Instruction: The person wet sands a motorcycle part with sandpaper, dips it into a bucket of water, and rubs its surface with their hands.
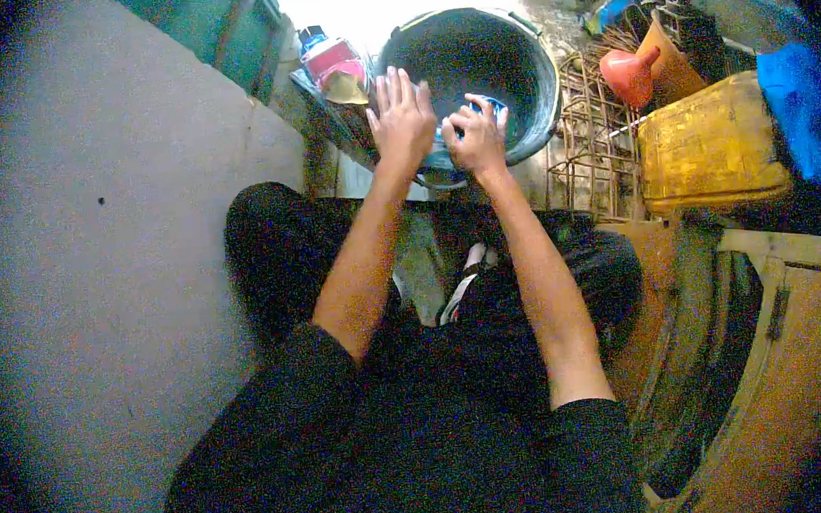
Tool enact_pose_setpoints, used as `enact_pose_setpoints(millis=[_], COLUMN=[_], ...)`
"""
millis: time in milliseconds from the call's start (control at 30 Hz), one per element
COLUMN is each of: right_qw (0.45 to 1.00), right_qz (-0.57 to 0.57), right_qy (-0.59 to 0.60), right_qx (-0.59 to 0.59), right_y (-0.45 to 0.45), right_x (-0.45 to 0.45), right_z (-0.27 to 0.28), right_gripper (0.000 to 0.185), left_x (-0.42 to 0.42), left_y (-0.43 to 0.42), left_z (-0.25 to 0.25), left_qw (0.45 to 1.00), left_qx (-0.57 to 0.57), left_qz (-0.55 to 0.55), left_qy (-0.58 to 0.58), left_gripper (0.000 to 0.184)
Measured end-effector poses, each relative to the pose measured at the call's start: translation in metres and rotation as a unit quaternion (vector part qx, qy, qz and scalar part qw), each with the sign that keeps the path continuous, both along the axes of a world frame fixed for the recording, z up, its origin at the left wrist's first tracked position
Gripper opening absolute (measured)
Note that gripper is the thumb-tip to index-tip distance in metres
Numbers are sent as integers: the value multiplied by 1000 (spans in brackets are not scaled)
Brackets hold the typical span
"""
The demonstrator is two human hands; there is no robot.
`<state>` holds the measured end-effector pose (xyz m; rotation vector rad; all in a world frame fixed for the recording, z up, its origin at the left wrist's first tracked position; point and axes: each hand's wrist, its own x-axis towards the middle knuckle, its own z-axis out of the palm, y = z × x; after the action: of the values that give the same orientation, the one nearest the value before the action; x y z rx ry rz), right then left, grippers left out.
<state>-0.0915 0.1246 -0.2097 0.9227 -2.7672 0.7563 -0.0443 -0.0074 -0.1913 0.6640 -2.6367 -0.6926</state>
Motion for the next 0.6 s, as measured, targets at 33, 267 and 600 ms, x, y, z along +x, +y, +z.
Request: enact_pose_setpoints(millis=[33, 267, 600], right_qw=[1000, 997, 999], right_qz=[-1, -4, 5], right_qy=[0, 72, 38], right_qx=[-6, 5, -5], right_y=[-1, -3, -1], right_x=[0, 4, 3], right_z=[0, 3, 4], right_gripper=[27, 26, 27], left_x=[8, 69, 79], left_y=[5, 36, 39], left_z=[4, 2, -8], left_qw=[1000, 998, 995], left_qx=[10, 43, 95], left_qz=[10, -18, -16], left_qy=[10, -43, 26], left_gripper=[58, 62, 65])
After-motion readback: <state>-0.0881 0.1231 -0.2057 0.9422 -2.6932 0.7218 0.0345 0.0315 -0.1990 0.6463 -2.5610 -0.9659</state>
